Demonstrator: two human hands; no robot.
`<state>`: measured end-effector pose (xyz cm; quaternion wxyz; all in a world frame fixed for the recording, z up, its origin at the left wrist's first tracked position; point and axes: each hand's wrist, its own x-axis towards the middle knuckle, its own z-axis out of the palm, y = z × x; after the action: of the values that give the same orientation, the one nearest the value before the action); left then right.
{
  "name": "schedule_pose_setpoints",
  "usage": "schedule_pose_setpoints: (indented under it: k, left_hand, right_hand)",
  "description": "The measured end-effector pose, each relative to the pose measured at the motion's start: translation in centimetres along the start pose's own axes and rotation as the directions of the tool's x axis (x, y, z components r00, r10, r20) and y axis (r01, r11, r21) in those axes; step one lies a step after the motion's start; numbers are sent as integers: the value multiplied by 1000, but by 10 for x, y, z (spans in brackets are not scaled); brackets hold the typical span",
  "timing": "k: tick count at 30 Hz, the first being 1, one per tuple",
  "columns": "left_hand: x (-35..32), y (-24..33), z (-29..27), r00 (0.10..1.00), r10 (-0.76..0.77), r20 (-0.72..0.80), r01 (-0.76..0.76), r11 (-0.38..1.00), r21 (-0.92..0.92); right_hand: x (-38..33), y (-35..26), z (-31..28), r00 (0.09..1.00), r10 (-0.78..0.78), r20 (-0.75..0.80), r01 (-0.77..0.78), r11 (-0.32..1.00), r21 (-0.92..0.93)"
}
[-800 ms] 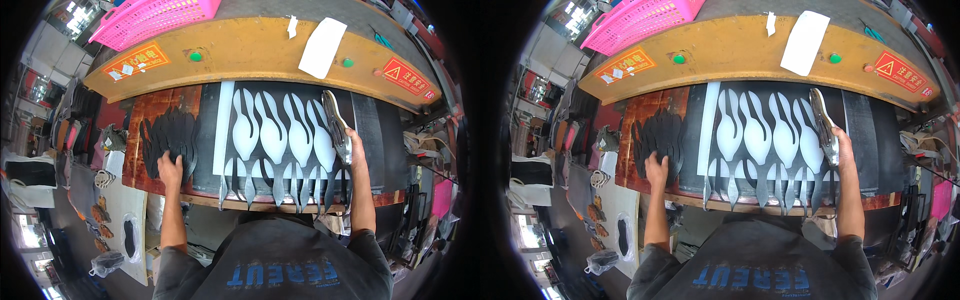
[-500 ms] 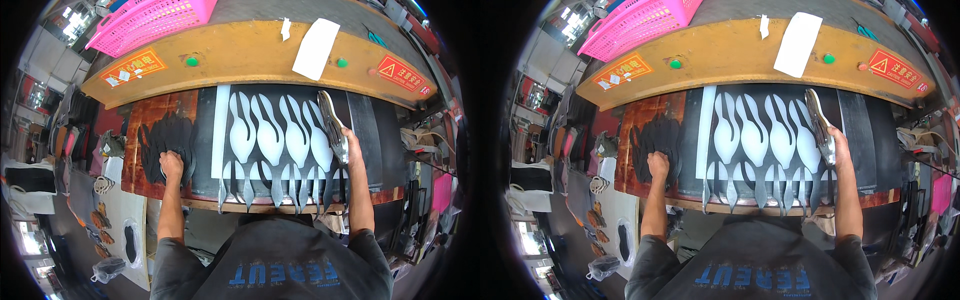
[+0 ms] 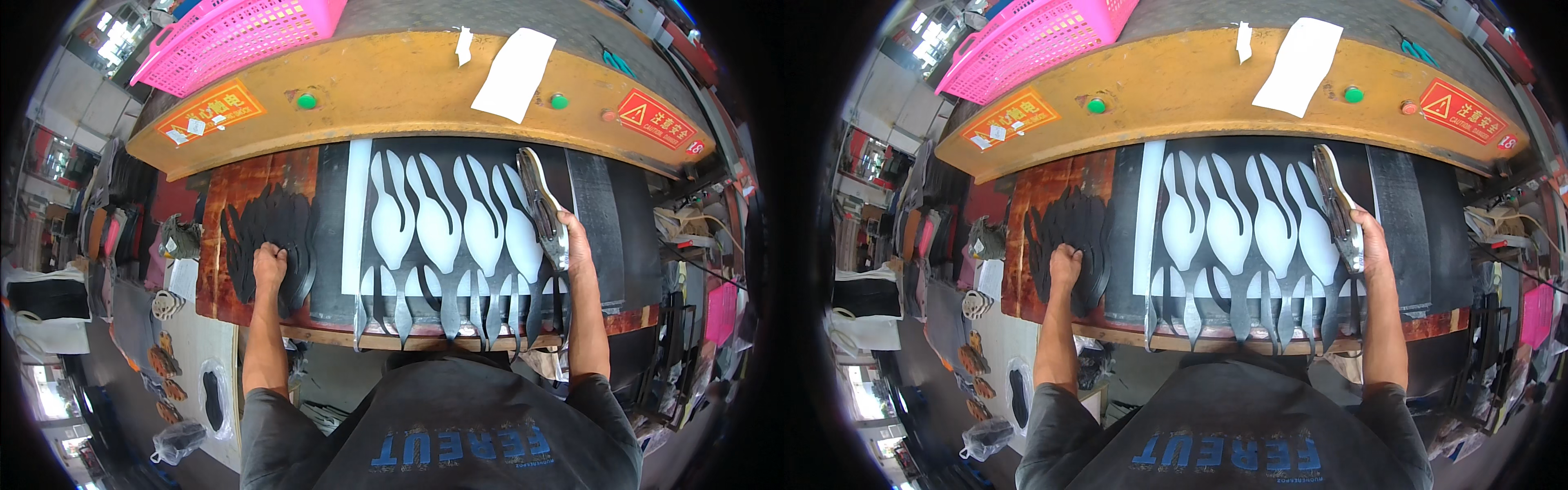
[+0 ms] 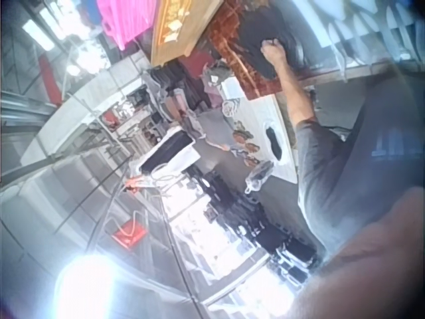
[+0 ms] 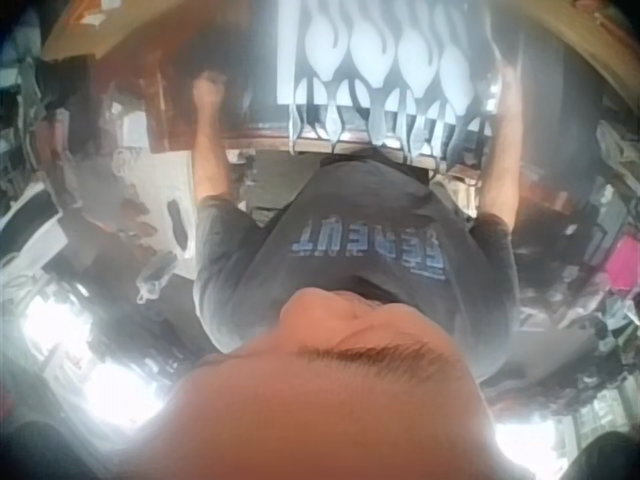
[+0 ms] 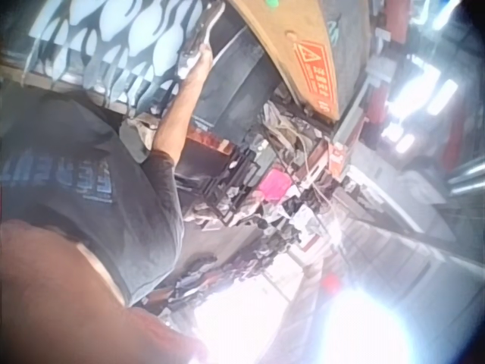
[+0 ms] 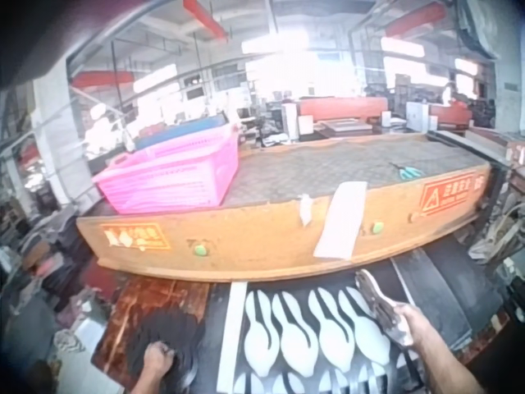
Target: The person sorts black and white shoe insole-like parts on a workbench, separating them into piles and stacking them. The person then places a stack of black parts into a plastic bag.
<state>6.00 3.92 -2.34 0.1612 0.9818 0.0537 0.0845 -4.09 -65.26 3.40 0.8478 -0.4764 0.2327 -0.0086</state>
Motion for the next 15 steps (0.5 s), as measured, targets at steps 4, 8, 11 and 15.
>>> schedule_pose_setpoints:
  k: [4,8,11,15]
  left_hand:
    - [-22,0,-16,990,-129,65,138,975,-172]
    - [-65,13,-35,969,10,246,89,918,-386]
    - [-71,21,-45,860,64,506,152,915,-375]
    - [-51,15,-57,832,139,538,201,828,-524]
  right_hand:
    - [0,1,-3,1000,-24,6,24,1000,-13]
    - [4,1,-5,999,-15,40,15,1000,-5]
    - [6,0,-5,999,-7,51,7,1000,-1]
    - [2,-2,-7,987,-5,158,7,1000,-13]
